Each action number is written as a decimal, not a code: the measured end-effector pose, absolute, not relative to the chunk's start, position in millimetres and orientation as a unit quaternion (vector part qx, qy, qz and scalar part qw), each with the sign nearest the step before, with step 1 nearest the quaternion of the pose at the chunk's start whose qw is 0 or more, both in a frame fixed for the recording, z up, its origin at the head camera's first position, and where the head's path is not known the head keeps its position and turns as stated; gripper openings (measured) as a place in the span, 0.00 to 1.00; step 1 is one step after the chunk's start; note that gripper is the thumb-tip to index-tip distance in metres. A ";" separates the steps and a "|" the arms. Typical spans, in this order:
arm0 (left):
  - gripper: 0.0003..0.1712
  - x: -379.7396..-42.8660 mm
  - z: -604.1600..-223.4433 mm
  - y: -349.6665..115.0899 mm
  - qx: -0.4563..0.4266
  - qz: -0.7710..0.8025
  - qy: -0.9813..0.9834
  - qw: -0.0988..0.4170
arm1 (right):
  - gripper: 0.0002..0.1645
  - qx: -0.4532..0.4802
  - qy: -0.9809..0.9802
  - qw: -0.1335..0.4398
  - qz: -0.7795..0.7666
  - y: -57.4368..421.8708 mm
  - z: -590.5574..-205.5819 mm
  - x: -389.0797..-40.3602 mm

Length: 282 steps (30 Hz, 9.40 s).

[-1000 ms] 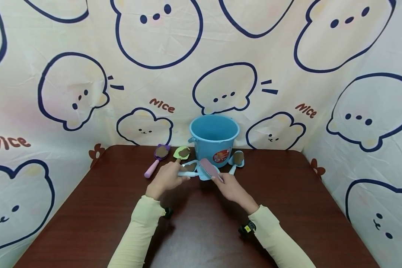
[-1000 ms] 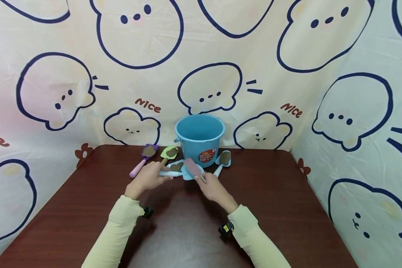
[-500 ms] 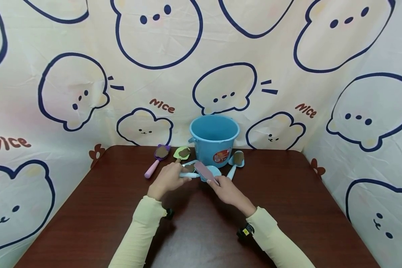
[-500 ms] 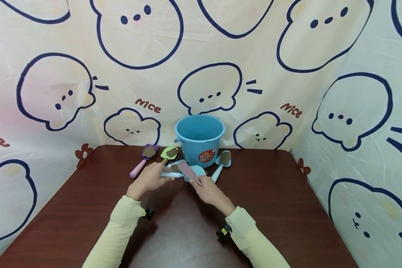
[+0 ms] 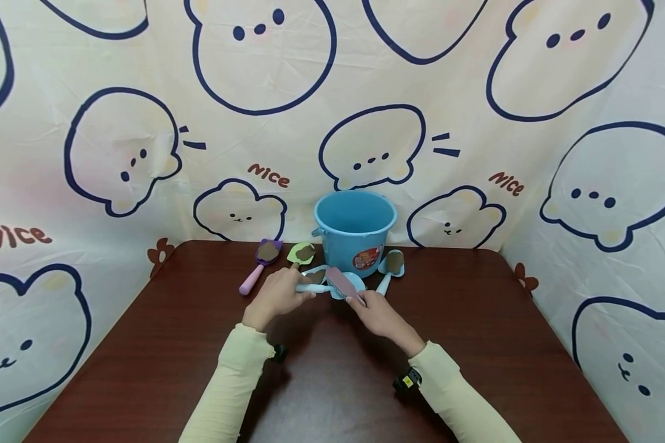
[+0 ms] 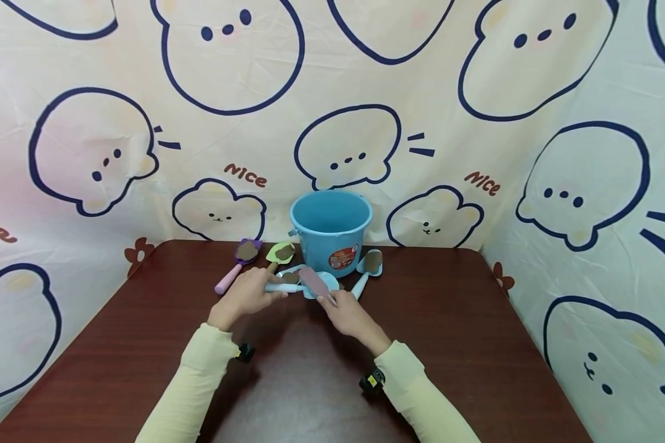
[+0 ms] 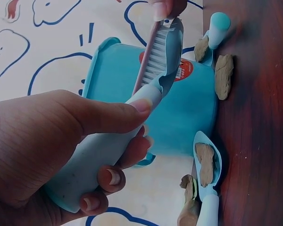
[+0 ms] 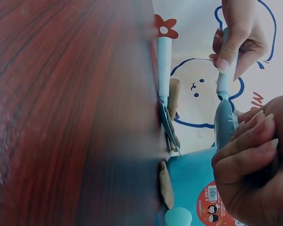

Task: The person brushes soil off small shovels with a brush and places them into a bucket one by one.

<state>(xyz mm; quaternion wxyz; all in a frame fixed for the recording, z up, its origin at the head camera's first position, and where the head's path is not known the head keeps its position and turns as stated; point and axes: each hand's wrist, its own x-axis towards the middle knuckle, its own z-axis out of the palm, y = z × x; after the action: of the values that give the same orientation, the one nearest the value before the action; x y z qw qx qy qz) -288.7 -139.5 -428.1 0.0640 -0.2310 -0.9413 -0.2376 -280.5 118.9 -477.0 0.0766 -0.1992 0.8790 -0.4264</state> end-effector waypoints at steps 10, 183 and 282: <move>0.12 -286.4 -424.0 -144.5 -0.222 -0.237 -0.944 0.064 | 0.23 -0.184 0.885 0.060 -0.424 122.0 -478.6 -283.3; 0.12 -282.2 -409.7 -151.7 -0.249 -0.300 -0.921 0.020 | 0.11 -0.083 0.934 -0.123 -0.325 165.4 -470.8 -299.5; 0.16 -284.2 -415.2 -146.3 -0.243 -0.289 -0.925 0.044 | 0.07 -0.108 0.935 -0.163 -0.296 165.3 -470.0 -299.5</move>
<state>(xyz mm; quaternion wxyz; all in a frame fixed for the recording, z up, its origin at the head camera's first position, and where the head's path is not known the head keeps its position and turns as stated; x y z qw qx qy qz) -284.2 -146.3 -415.2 0.0438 -0.2429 -0.9248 -0.2894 -299.5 165.3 -470.0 -0.1631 -0.1083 0.9347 -0.2965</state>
